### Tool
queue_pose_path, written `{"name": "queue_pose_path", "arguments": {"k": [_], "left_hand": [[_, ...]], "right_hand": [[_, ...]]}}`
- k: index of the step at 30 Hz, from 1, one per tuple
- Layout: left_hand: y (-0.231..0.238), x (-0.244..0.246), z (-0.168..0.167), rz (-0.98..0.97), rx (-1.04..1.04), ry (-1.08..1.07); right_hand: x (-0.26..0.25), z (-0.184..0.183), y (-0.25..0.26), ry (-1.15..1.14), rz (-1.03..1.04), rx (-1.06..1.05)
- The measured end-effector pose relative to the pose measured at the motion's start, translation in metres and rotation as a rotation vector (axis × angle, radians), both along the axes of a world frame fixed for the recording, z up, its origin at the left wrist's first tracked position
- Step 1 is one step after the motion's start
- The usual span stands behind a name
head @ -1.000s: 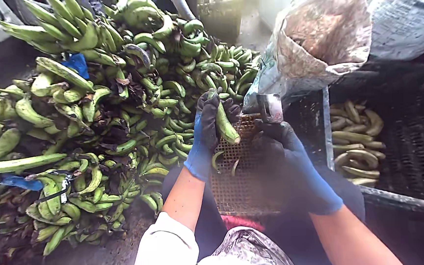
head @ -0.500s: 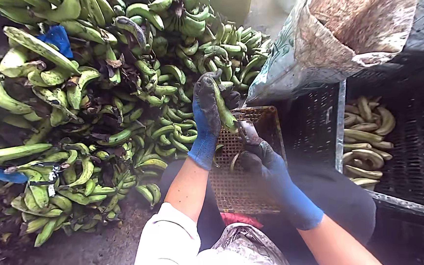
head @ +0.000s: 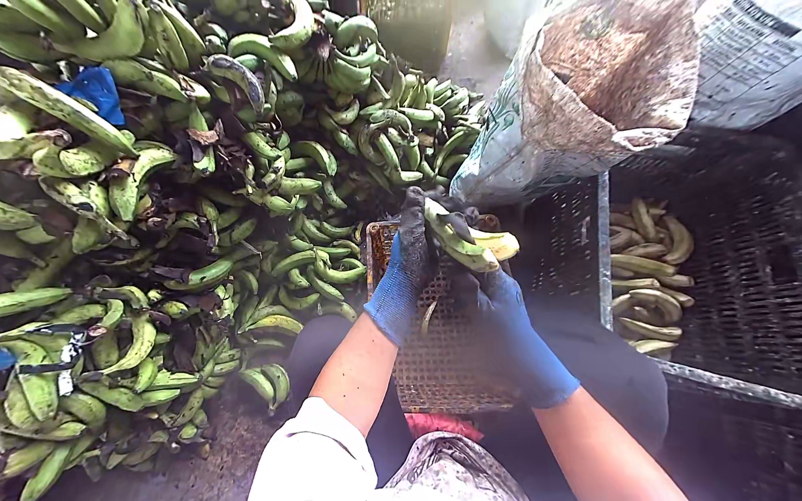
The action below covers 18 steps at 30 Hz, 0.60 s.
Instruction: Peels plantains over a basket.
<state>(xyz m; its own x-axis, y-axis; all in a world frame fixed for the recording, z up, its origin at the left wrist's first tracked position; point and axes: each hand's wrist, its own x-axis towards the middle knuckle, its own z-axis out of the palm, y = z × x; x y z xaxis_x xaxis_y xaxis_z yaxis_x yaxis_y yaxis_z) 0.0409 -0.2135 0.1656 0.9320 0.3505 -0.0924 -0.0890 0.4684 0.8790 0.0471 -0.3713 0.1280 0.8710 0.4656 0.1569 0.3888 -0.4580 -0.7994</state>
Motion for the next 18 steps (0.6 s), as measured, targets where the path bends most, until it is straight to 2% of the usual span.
{"name": "queue_pose_path", "arguments": {"k": [4, 8, 9, 11, 14, 16, 18], "left_hand": [[-0.002, 0.001, 0.002, 0.022, -0.016, -0.091], [-0.018, -0.009, -0.004, -0.014, 0.328, 0.002], [-0.017, -0.009, -0.006, -0.046, 0.348, 0.024], [-0.014, -0.006, -0.013, -0.104, 0.238, 0.009], [-0.015, -0.008, -0.021, -0.157, -0.004, -0.083], [-0.020, -0.006, -0.029, -0.166, -0.179, -0.173], [-0.032, -0.001, -0.041, -0.109, -0.375, -0.278]], "right_hand": [[-0.005, -0.002, 0.005, -0.041, -0.015, -0.001], [0.006, -0.002, 0.009, 0.000, -0.063, -0.080], [0.008, 0.000, 0.008, 0.042, -0.057, -0.081], [0.013, 0.005, 0.004, 0.180, -0.021, -0.031], [0.024, 0.011, -0.010, 0.527, 0.064, 0.056], [0.027, 0.015, -0.022, 0.571, 0.108, 0.074], [0.025, 0.021, -0.039, 0.501, 0.136, 0.021]]}}
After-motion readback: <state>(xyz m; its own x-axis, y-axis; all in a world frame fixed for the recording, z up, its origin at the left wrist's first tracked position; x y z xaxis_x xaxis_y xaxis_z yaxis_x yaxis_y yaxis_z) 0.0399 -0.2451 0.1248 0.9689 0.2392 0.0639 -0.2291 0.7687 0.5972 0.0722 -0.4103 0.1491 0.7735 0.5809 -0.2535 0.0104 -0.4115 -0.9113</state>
